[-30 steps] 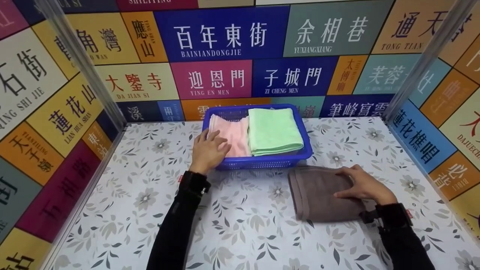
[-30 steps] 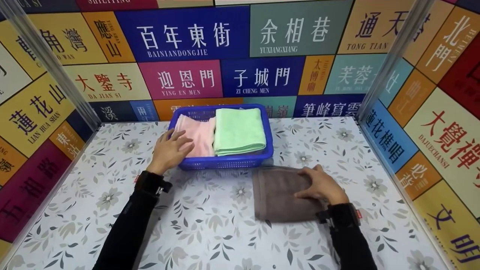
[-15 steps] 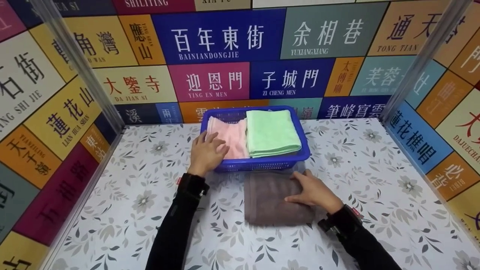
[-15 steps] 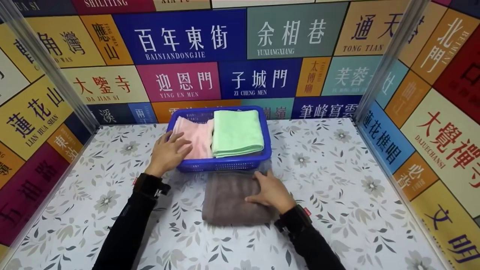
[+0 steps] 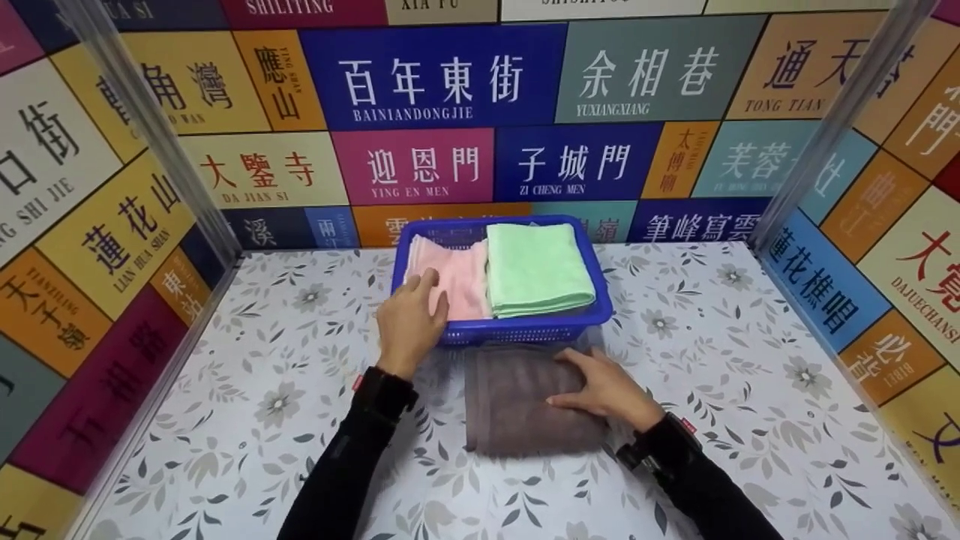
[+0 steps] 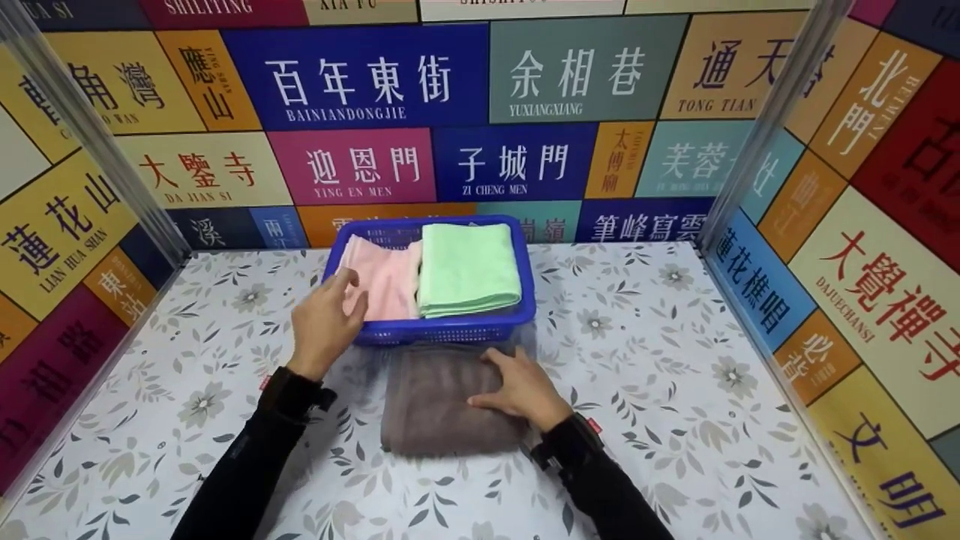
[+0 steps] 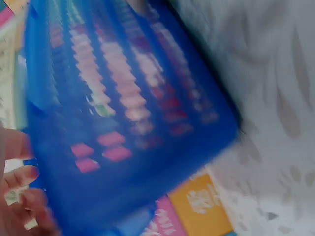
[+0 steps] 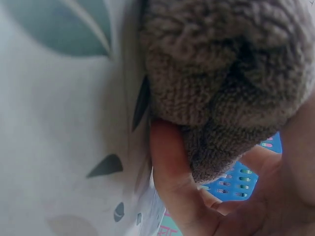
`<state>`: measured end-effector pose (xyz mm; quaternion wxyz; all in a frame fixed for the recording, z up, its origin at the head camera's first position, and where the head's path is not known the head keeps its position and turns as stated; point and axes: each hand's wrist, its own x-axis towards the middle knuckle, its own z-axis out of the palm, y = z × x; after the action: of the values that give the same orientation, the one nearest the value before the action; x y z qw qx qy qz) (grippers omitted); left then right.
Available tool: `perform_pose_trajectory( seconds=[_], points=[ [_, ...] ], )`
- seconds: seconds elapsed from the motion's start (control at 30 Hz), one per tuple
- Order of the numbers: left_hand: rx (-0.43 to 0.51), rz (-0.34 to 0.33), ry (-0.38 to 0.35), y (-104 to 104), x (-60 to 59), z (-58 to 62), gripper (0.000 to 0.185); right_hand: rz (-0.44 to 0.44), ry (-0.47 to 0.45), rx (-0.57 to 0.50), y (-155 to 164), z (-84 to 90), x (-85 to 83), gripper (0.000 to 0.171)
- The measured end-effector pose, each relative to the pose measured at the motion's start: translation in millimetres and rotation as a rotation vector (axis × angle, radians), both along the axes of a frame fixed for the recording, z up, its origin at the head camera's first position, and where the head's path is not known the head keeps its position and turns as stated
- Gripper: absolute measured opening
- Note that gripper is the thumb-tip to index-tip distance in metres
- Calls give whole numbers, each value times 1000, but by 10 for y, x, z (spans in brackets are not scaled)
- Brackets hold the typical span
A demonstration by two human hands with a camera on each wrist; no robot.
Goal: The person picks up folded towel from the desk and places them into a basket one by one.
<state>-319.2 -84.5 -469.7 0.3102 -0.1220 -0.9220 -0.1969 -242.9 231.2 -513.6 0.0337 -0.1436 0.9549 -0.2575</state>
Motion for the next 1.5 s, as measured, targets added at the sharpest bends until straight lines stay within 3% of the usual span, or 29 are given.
perform_pose_trajectory(
  seconds=[0.1, 0.3, 0.4, 0.53, 0.77, 0.9, 1.2, 1.5],
  points=[
    [-42, -85, -66, 93, 251, -15, 26, 13, 16, -9, 4, -21, 24, 75],
    [-226, -181, -381, 247, 706, -215, 57, 17, -2, -22, 17, -28, 43, 76],
    [-268, -237, -516, 335, 828, -343, 79, 11, -6, -35, 22, -21, 41, 75],
    [-194, -323, -605, 434, 896, -469, 80, 21, -4, -52, 10, -28, 33, 73],
    [163, -442, -694, 495, 922, -565, 78, 30, -22, -62, -26, -71, 34, 73],
    [250, -499, -702, 511, 911, -575, 83, 24, -29, -79, -40, -83, 34, 72],
    [274, -514, -645, 543, 870, -545, 85, 84, -6, -111, -86, -78, 30, 66],
    [212, -529, -629, 577, 923, -383, 87, 171, 33, -116, -75, 56, 40, 61]
  ],
)
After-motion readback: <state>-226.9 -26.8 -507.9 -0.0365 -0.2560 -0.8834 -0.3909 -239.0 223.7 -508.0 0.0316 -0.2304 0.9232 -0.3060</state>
